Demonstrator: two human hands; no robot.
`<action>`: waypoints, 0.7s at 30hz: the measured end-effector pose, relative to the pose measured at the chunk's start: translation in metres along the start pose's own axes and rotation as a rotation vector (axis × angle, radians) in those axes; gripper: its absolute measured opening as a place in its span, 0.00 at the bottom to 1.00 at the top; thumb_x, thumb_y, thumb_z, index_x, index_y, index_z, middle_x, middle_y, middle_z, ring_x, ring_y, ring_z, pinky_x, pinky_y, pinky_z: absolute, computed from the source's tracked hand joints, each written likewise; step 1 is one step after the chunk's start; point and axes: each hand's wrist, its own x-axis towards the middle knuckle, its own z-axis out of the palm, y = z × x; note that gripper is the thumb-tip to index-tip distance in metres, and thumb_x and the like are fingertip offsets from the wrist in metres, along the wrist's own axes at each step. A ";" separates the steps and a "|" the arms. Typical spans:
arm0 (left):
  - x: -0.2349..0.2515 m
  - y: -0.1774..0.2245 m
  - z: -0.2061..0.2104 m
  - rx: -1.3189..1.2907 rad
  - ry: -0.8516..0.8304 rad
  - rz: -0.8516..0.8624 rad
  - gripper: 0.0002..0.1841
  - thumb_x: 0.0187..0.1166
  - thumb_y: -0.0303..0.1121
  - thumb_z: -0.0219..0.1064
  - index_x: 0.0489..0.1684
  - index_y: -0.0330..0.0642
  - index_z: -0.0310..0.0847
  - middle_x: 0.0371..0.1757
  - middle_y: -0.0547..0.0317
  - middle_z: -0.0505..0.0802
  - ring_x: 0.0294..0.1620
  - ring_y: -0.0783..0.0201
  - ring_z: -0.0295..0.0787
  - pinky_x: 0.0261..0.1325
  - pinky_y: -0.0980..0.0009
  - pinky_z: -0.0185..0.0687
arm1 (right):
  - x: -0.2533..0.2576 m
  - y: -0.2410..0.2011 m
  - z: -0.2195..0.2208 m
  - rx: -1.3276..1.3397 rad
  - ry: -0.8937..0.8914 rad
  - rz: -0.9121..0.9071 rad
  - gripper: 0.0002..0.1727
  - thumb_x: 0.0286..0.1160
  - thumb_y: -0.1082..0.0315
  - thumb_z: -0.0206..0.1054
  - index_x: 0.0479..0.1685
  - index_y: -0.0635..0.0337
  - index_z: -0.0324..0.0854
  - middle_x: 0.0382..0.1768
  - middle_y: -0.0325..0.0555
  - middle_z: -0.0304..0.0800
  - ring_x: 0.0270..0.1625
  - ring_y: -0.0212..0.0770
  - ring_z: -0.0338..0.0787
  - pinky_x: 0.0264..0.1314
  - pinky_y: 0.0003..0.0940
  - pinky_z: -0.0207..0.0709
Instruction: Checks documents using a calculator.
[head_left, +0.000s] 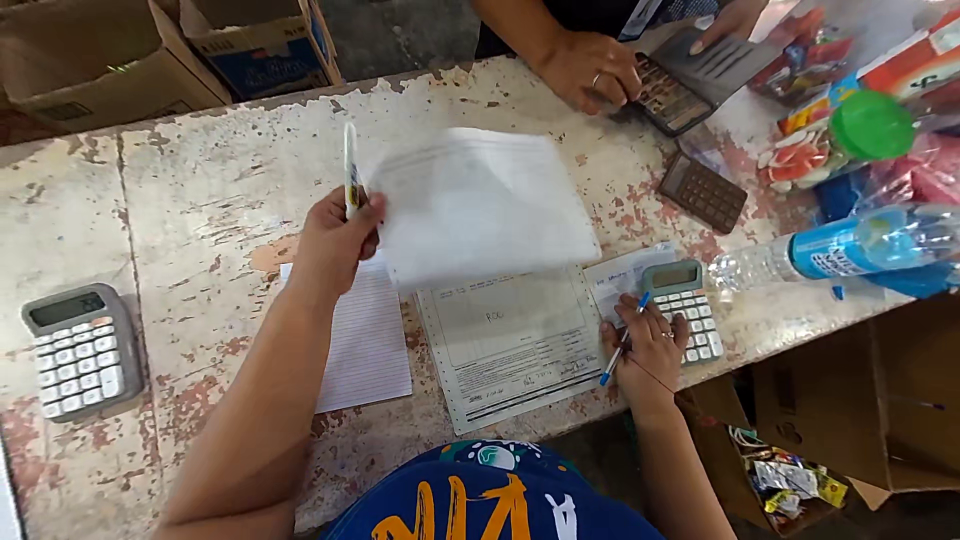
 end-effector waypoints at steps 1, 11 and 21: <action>-0.012 -0.001 0.001 -0.022 -0.066 0.052 0.04 0.85 0.34 0.64 0.39 0.55 0.77 0.23 0.80 0.85 0.16 0.84 0.74 0.21 0.86 0.72 | 0.000 0.000 0.000 0.002 -0.003 0.000 0.22 0.86 0.53 0.58 0.61 0.59 0.87 0.68 0.52 0.90 0.78 0.58 0.81 0.83 0.70 0.51; -0.066 -0.017 -0.012 0.146 -1.096 0.025 0.13 0.78 0.31 0.64 0.53 0.44 0.92 0.58 0.68 0.94 0.52 0.85 0.86 0.52 0.85 0.81 | 0.000 0.000 -0.001 -0.007 -0.026 0.022 0.22 0.86 0.53 0.57 0.62 0.59 0.87 0.69 0.53 0.89 0.78 0.58 0.81 0.84 0.71 0.51; -0.033 -0.016 -0.013 0.488 -0.024 -0.025 0.15 0.86 0.31 0.56 0.65 0.38 0.80 0.65 0.50 0.88 0.56 0.65 0.86 0.59 0.61 0.83 | -0.003 0.003 -0.003 0.131 0.136 -0.029 0.18 0.89 0.66 0.53 0.55 0.68 0.86 0.61 0.61 0.92 0.69 0.60 0.89 0.81 0.65 0.61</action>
